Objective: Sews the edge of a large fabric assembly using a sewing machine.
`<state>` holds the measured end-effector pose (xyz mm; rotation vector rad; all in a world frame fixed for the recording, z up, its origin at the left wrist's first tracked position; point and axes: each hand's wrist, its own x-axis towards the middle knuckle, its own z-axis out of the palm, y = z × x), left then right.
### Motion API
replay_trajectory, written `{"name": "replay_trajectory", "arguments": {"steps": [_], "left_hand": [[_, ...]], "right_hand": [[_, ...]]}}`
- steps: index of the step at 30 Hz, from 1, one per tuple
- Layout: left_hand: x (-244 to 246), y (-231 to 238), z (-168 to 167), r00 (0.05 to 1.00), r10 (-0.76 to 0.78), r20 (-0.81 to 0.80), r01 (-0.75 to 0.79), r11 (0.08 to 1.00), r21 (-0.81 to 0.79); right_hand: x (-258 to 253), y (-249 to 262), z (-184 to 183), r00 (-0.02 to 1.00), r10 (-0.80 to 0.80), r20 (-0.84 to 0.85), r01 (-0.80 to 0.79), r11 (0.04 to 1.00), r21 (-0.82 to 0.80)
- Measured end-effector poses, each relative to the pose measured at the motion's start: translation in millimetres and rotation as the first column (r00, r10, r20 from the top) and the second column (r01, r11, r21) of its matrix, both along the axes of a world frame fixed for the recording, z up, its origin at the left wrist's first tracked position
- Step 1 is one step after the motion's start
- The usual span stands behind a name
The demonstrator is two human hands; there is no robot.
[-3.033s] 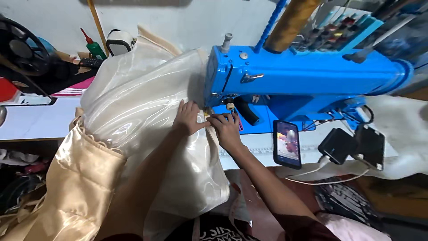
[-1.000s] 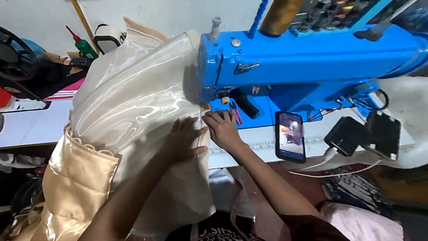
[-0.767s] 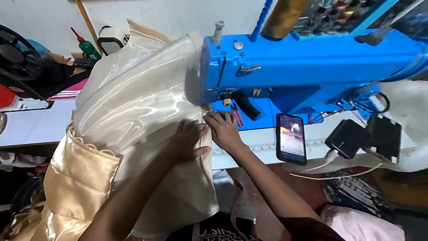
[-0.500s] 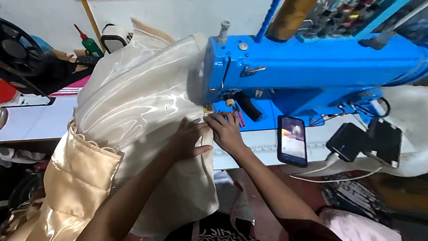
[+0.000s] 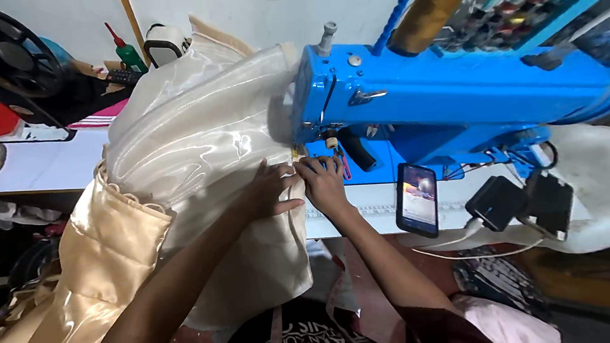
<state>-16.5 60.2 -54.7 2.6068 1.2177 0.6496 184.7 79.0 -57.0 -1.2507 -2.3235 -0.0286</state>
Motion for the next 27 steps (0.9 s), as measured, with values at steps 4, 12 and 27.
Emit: {"name": "replay_trajectory", "arguments": {"steps": [4, 12, 27], "left_hand": [[-1.0, 3.9, 2.3, 1.000, 0.014, -0.011, -0.015, 0.999, -0.030], [-1.6, 6.5, 4.4, 1.000, 0.008, 0.003, -0.008, 0.999, -0.052], [3.2, 16.3, -0.4, 0.997, 0.076, 0.029, -0.075, 0.997, -0.030]], "right_hand": [[-2.5, -0.4, 2.6, 0.998, -0.021, 0.057, 0.023, 0.999, -0.039], [-0.7, -1.4, -0.8, 1.000, -0.003, -0.013, 0.003, 1.000, 0.003], [-4.6, 1.9, 1.4, 0.998, -0.057, -0.011, 0.055, 0.993, -0.105]]}}
